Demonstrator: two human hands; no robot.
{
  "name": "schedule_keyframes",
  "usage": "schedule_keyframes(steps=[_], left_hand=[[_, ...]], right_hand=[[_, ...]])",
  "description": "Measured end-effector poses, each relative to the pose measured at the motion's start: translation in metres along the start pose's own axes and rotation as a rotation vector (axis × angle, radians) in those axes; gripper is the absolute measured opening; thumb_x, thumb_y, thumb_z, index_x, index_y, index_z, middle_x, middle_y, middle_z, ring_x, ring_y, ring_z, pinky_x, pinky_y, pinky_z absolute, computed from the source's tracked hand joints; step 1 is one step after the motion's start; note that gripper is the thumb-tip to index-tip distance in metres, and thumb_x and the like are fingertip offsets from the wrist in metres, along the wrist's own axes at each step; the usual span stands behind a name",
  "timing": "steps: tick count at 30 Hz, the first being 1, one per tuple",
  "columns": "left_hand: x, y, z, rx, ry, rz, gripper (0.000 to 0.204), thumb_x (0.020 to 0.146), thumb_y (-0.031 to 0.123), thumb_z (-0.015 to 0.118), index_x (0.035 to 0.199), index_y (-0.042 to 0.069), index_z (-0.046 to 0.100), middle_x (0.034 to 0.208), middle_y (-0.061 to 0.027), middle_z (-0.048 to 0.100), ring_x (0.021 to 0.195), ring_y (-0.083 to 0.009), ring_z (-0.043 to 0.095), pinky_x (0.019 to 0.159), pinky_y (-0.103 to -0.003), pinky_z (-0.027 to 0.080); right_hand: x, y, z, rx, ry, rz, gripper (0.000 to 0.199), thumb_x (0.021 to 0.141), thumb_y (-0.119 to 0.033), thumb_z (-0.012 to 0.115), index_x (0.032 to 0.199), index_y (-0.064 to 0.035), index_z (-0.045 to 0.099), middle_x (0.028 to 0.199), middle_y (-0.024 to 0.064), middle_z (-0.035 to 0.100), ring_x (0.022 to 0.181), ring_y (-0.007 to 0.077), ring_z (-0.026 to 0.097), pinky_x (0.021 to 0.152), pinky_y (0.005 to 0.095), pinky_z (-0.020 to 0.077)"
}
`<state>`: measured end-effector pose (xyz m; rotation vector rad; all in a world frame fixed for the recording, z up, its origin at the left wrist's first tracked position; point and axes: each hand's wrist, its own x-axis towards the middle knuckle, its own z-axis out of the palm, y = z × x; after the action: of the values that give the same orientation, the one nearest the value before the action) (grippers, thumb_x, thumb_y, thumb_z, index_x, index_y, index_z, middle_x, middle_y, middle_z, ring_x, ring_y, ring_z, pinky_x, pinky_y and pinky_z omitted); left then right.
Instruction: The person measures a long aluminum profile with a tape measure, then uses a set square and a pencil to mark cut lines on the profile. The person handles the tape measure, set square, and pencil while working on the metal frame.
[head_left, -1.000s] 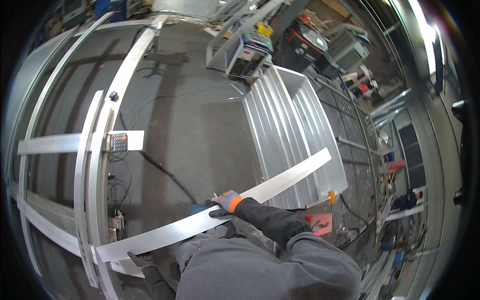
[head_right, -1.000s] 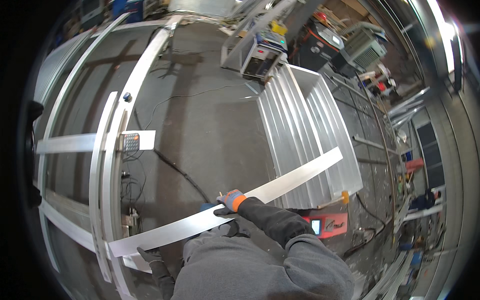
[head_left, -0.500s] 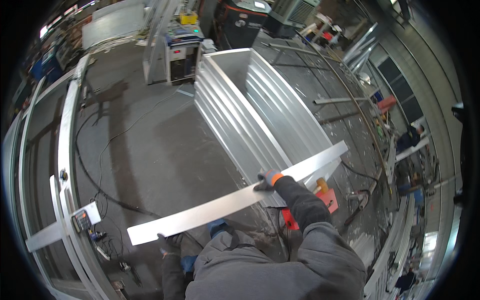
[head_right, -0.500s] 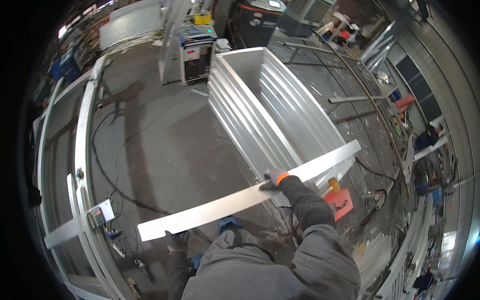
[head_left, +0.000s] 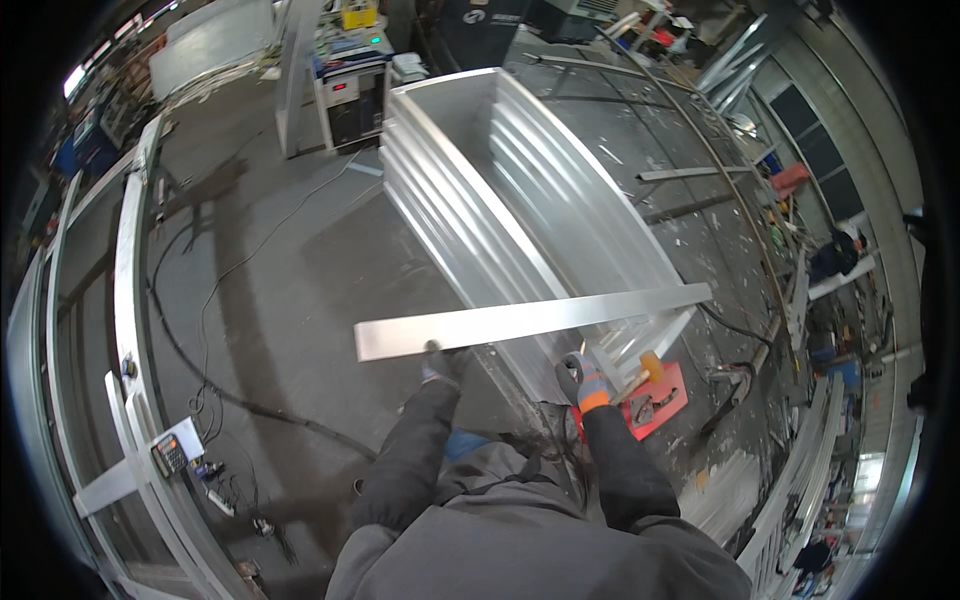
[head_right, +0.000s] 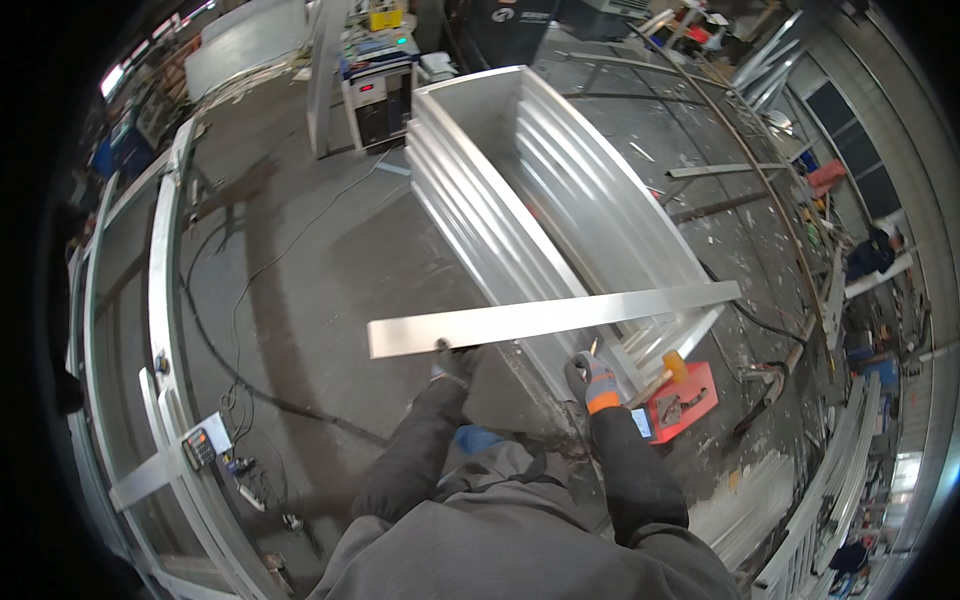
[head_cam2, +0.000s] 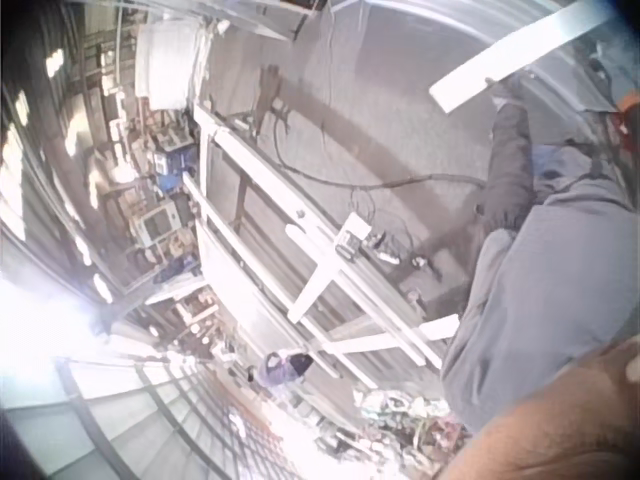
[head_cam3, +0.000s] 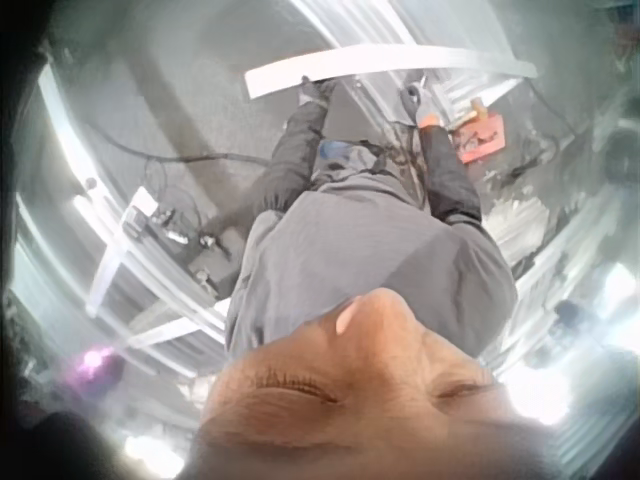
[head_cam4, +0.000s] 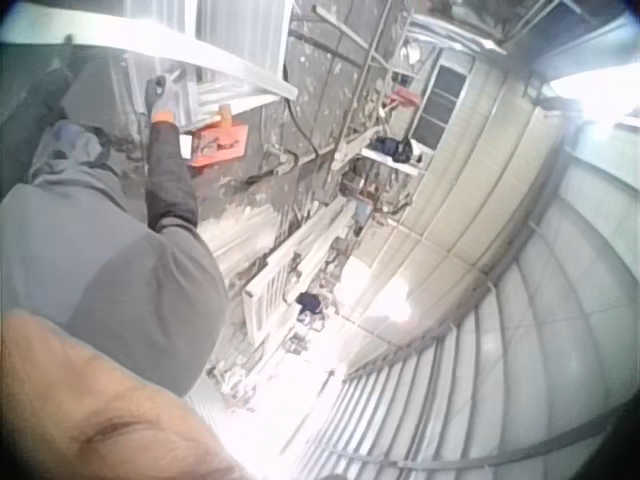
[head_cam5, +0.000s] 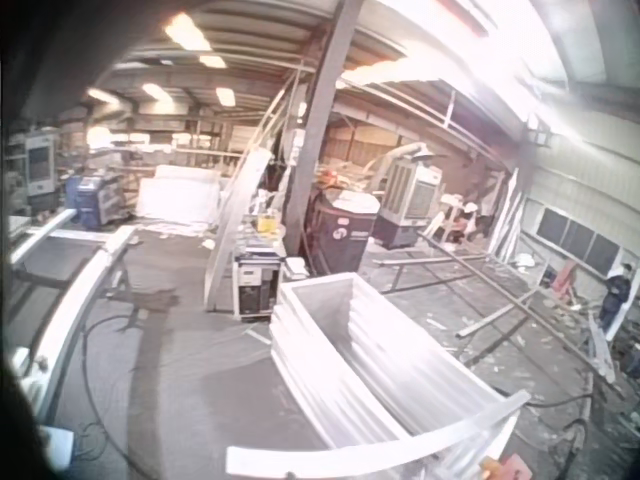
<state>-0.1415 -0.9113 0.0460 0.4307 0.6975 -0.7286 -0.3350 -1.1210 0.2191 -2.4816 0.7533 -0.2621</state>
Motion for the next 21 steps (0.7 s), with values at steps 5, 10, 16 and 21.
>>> schedule_keyframes(steps=[5, 10, 16, 21], left_hand=[[0.027, -0.015, 0.0, 0.579, 0.015, -0.324, 0.044, 0.106, 0.031, 0.052, 0.143, 0.009, 0.054, 0.142, -0.0121, 0.06, 0.118, -0.0307, 0.065, 0.091, -0.049, 0.057], [-0.043, 0.038, -0.069, 0.604, -0.195, -0.184, 0.035, 0.107, 0.033, 0.05, 0.129, 0.008, 0.061, 0.126, -0.0107, 0.067, 0.103, -0.027, 0.069, 0.076, -0.041, 0.059], [-0.216, 0.091, -0.309, 0.008, 0.282, 0.212, 0.031, 0.103, 0.038, 0.051, 0.114, 0.012, 0.064, 0.117, -0.0114, 0.067, 0.096, -0.0274, 0.068, 0.07, -0.038, 0.056], [-0.365, 0.04, -0.541, -0.24, 0.262, 0.557, 0.045, 0.104, 0.041, 0.043, 0.131, 0.009, 0.059, 0.133, -0.0157, 0.063, 0.114, -0.035, 0.063, 0.097, -0.047, 0.052]], right_hand=[[-0.008, -0.014, 0.044, 0.172, -0.066, 0.044, 0.014, 0.093, -0.02, 0.07, 0.098, -0.0073, 0.069, 0.086, 0.0151, 0.071, 0.074, 0.0276, 0.068, 0.069, 0.0389, 0.0524], [0.001, -0.031, 0.108, 0.192, -0.139, -0.097, 0.009, 0.094, -0.013, 0.068, 0.095, -0.0047, 0.071, 0.082, 0.009, 0.067, 0.079, 0.0159, 0.062, 0.075, 0.0327, 0.0515], [-0.021, -0.131, 0.221, 0.147, -0.661, -0.433, 0.012, 0.097, -0.014, 0.063, 0.097, -0.0028, 0.068, 0.087, 0.0071, 0.069, 0.083, 0.0163, 0.063, 0.078, 0.032, 0.0513], [-0.116, -0.246, 0.314, 0.157, -0.943, -0.696, 0.009, 0.093, -0.012, 0.069, 0.099, -0.0042, 0.069, 0.083, 0.0065, 0.069, 0.076, 0.0147, 0.061, 0.074, 0.0289, 0.0506]])
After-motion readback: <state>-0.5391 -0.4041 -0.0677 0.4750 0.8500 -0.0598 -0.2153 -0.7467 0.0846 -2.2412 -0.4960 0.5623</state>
